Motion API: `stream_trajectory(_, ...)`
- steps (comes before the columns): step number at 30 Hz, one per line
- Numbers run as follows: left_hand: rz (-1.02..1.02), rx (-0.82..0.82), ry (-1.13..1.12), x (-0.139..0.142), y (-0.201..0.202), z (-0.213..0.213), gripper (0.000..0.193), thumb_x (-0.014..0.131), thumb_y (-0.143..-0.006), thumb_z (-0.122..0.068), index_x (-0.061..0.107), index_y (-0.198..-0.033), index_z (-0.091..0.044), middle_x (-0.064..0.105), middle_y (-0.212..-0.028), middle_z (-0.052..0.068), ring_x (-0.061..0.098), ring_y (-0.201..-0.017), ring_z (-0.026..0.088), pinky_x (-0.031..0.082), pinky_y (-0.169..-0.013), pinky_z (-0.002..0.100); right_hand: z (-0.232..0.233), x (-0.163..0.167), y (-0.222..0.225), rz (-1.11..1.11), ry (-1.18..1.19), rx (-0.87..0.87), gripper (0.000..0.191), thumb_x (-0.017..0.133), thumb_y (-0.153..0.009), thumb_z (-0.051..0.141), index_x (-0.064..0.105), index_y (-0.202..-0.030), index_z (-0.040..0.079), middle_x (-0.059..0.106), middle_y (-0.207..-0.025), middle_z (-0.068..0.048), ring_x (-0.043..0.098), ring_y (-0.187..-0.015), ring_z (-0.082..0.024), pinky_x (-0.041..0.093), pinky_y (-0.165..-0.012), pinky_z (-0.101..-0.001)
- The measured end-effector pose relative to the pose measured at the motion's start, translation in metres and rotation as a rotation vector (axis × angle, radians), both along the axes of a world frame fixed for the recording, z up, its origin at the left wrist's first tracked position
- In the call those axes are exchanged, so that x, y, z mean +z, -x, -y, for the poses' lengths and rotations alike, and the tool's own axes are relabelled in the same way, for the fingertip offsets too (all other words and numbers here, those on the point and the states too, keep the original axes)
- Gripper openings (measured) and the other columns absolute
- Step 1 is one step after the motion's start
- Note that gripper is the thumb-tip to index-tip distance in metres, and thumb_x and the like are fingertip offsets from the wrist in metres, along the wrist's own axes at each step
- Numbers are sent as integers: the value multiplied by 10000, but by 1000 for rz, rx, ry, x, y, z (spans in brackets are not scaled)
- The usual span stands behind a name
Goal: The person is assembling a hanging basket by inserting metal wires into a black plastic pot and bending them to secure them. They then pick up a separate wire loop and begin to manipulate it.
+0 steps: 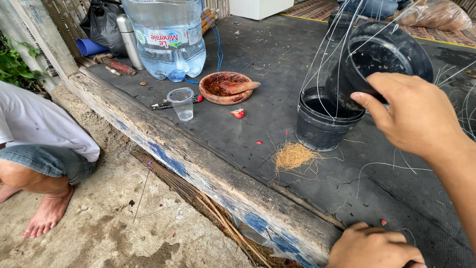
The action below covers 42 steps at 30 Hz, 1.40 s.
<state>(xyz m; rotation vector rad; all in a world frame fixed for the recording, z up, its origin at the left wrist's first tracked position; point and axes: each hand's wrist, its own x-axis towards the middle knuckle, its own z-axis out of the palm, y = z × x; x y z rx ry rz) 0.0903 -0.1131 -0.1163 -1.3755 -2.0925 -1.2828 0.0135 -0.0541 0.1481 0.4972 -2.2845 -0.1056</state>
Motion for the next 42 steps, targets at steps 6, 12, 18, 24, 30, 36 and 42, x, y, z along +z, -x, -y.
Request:
stream_trajectory(6,-3,-30,-33,-2,3,-4,384,471,-1137,-480,712,-940,-255,717,-886,17,764,-922,254,518,-1043,481,3,-15,22,118,-31,55,355,611,-1022,364,597,-902,31,633,-797,-156,632,-786,-401,498,-673,-498)
stream_trajectory(12,-25,-77,-9,1,8,2,400,437,-1151,-533,713,-1039,-266,723,-940,16,764,-955,260,544,-1027,527,5,-28,33,304,18,-68,378,560,-1027,401,603,-893,50,645,-734,-142,649,-713,-362,508,-673,-494)
stream_trajectory(18,-16,-119,-105,8,14,3,411,383,-1140,-509,693,-1147,-239,709,-1096,17,740,-983,263,539,-1004,545,1,-22,37,335,15,-37,410,541,-1031,431,611,-893,51,650,-724,-147,644,-684,-370,509,-651,-494)
stream_trajectory(24,-54,-39,-105,5,19,-2,424,345,-1203,-452,690,-1082,-236,683,-971,-51,724,-865,145,535,-902,395,-1,-9,55,470,6,-24,394,525,-1013,445,630,-949,71,656,-679,-167,657,-653,-375,512,-632,-495)
stream_trajectory(30,11,-22,-253,1,18,-1,469,311,-1237,-454,631,-1146,-123,719,-971,25,725,-908,140,530,-914,348,-1,-9,75,693,-42,-119,462,459,-1039,469,644,-874,79,615,-635,-153,624,-627,-323,533,-643,-477)
stream_trajectory(36,45,-43,-252,5,18,3,464,306,-1211,-451,628,-1190,-118,722,-1022,36,720,-962,161,515,-931,370,6,-28,79,736,-101,-209,500,426,-1029,538,665,-917,114,624,-672,-99,652,-677,-270,557,-669,-452)
stream_trajectory(42,47,-70,-141,-1,20,0,432,345,-1213,-456,667,-1050,-219,695,-928,-94,712,-892,83,502,-1005,354,13,-41,74,588,-76,-390,773,595,-823,737,693,-1321,154,768,-696,-122,788,-754,-267,602,-746,-412)
